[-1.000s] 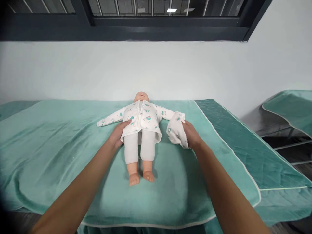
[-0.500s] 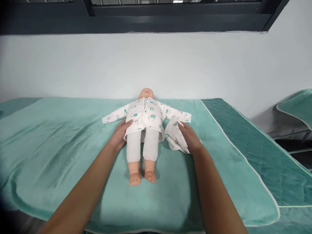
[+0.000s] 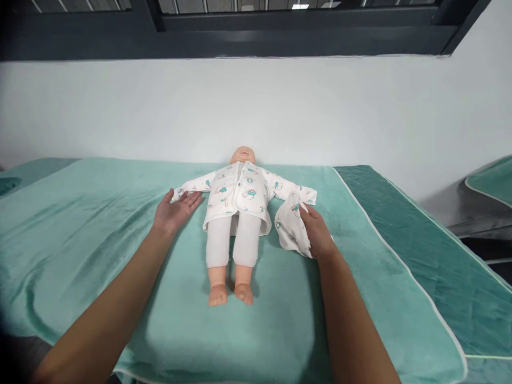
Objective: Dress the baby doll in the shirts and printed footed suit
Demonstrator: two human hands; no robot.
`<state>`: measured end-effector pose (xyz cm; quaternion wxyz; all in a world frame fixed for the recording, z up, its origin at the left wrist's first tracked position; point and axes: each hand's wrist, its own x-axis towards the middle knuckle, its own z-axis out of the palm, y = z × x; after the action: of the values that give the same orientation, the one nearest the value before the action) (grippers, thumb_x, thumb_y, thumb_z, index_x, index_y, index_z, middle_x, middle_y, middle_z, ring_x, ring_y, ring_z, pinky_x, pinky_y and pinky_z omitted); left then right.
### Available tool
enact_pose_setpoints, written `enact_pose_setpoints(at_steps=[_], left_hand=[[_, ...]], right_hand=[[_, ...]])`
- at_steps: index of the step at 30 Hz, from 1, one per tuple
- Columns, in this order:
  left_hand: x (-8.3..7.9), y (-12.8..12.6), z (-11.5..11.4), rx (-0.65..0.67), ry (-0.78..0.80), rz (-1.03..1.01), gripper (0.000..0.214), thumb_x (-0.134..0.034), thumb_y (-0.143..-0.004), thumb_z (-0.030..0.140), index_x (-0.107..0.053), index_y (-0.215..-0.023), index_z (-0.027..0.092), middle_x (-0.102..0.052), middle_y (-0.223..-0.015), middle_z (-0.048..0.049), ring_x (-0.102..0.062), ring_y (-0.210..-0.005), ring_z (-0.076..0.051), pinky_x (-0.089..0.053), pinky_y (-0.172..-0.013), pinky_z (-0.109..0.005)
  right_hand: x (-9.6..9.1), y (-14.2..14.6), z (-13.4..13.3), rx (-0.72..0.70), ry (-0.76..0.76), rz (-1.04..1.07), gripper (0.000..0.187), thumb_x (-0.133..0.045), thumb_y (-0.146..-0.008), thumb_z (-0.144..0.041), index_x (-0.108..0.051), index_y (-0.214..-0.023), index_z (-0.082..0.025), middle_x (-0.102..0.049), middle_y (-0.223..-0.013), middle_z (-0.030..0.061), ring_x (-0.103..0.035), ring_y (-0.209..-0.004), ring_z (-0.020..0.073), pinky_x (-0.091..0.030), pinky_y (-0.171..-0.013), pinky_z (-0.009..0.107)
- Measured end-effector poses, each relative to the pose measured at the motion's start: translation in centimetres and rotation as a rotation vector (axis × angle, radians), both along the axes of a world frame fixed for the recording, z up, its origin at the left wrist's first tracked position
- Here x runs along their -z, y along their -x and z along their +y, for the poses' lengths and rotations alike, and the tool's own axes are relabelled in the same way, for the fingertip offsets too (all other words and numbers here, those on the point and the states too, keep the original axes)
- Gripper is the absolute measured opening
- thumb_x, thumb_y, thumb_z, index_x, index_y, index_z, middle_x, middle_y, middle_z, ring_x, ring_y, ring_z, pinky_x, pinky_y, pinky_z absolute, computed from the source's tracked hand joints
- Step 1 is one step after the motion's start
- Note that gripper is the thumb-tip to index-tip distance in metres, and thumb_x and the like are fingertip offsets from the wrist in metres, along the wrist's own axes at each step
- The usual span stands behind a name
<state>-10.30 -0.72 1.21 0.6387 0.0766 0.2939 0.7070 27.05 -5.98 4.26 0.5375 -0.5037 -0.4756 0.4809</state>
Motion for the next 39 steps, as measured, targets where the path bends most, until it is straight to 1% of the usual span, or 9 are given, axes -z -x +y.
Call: enact_pose_setpoints(at_steps=[7, 13, 19, 24, 26, 28, 31, 34, 39], left_hand=[[0.5, 0.4, -0.2, -0.22, -0.107, 0.093, 0.01, -0.049, -0.093, 0.02, -0.053, -0.103, 0.019, -0.063, -0.121, -0.0118, -0.063, -0.121, -0.019, -0.051, -0.107, -0.043], [1.1, -1.3, -0.8, -0.607, 0.001, 0.677, 0.029, -0.061, -0.086, 0.015, -0.049, -0.11, 0.026, -0.052, -0.139, -0.0059, -0.049, -0.135, -0.014, -0.041, -0.111, -0.03], [0.0, -5.3, -4.0, -0.476, -0.099, 0.94, 0.03, -0.067, -0.081, 0.012, -0.064, -0.108, 0.027, -0.061, -0.13, -0.0012, -0.049, -0.132, -0.016, -0.029, -0.118, -0.031], [-4.4, -9.4, -9.2, 0.006, -0.375, 1.031, 0.015, -0.067, -0.087, 0.026, -0.07, -0.102, 0.023, -0.069, -0.117, -0.0065, -0.059, -0.121, -0.024, -0.039, -0.113, -0.037], [-7.2, -10.5, -11.2, 0.182, -0.5, 0.92, 0.026, -0.067, -0.088, 0.029, -0.069, -0.114, 0.024, -0.068, -0.123, -0.0076, -0.06, -0.121, -0.024, -0.042, -0.11, -0.037], [-10.0, -11.1, -12.7, 0.243, -0.531, 0.793, 0.041, -0.074, -0.083, 0.024, -0.066, -0.123, 0.025, -0.066, -0.128, -0.0073, -0.06, -0.122, -0.026, -0.045, -0.107, -0.036], [-13.1, -11.3, -13.6, 0.169, -0.534, 0.733, 0.056, -0.08, -0.074, 0.013, -0.065, -0.126, 0.027, -0.065, -0.131, -0.0051, -0.057, -0.128, -0.028, -0.046, -0.107, -0.036], [-14.7, -10.8, -13.7, 0.011, -0.585, 0.803, 0.038, -0.078, -0.077, 0.015, -0.071, -0.114, 0.023, -0.069, -0.124, -0.004, -0.057, -0.127, -0.028, -0.045, -0.106, -0.034], [-16.8, -9.5, -14.6, -0.163, -0.534, 0.803, 0.022, -0.075, -0.082, 0.027, -0.071, -0.103, 0.021, -0.069, -0.091, -0.0025, -0.066, -0.101, -0.024, -0.055, -0.083, -0.031]], right_hand=[[0.1, -0.2, 0.1, -0.006, -0.008, 0.022, 0.047, -0.066, -0.076, -0.065, -0.068, -0.098, -0.024, -0.075, -0.095, 0.0051, -0.07, -0.089, 0.0281, -0.057, -0.078, 0.04], [0.5, -0.2, 0.2, 0.026, -0.051, -0.002, 0.047, -0.066, -0.078, -0.062, -0.067, -0.105, -0.024, -0.073, -0.091, 0.0023, -0.067, -0.079, 0.0226, -0.054, -0.07, 0.033], [-0.5, 1.3, -0.3, 0.082, -0.061, -0.05, 0.043, -0.072, -0.073, -0.05, -0.063, -0.107, -0.025, -0.066, -0.08, -0.0043, -0.055, -0.06, 0.013, -0.045, -0.057, 0.025], [-5.1, 4.6, -1.5, 0.03, -0.269, -0.17, 0.031, -0.074, -0.073, -0.042, -0.058, -0.091, -0.022, -0.066, -0.093, -0.0013, -0.06, -0.083, 0.015, -0.047, -0.075, 0.026], [-7.5, 6.1, -2.3, -0.092, -0.369, -0.216, 0.028, -0.073, -0.076, -0.041, -0.059, -0.092, -0.022, -0.067, -0.094, -0.0008, -0.06, -0.087, 0.0167, -0.047, -0.079, 0.028], [-10.1, 7.5, -3.2, -0.192, -0.479, -0.309, 0.024, -0.071, -0.081, -0.04, -0.063, -0.094, -0.022, -0.068, -0.096, 0.0003, -0.061, -0.092, 0.0184, -0.046, -0.084, 0.031], [-13.7, 9.3, -4.6, -0.272, -0.653, -0.469, 0.018, -0.066, -0.086, -0.038, -0.071, -0.095, -0.023, -0.069, -0.103, 0.0023, -0.062, -0.099, 0.0206, -0.045, -0.09, 0.035], [-16.2, 10.4, -5.6, -0.281, -0.817, -0.578, 0.015, -0.066, -0.088, -0.034, -0.072, -0.099, -0.025, -0.068, -0.105, 0.0024, -0.061, -0.101, 0.021, -0.045, -0.091, 0.037], [-18.1, 10.3, -6.7, -0.261, -0.915, -0.67, 0.016, -0.069, -0.087, -0.036, -0.067, -0.094, -0.022, -0.065, -0.098, 0.0022, -0.059, -0.091, 0.0194, -0.045, -0.082, 0.034]])
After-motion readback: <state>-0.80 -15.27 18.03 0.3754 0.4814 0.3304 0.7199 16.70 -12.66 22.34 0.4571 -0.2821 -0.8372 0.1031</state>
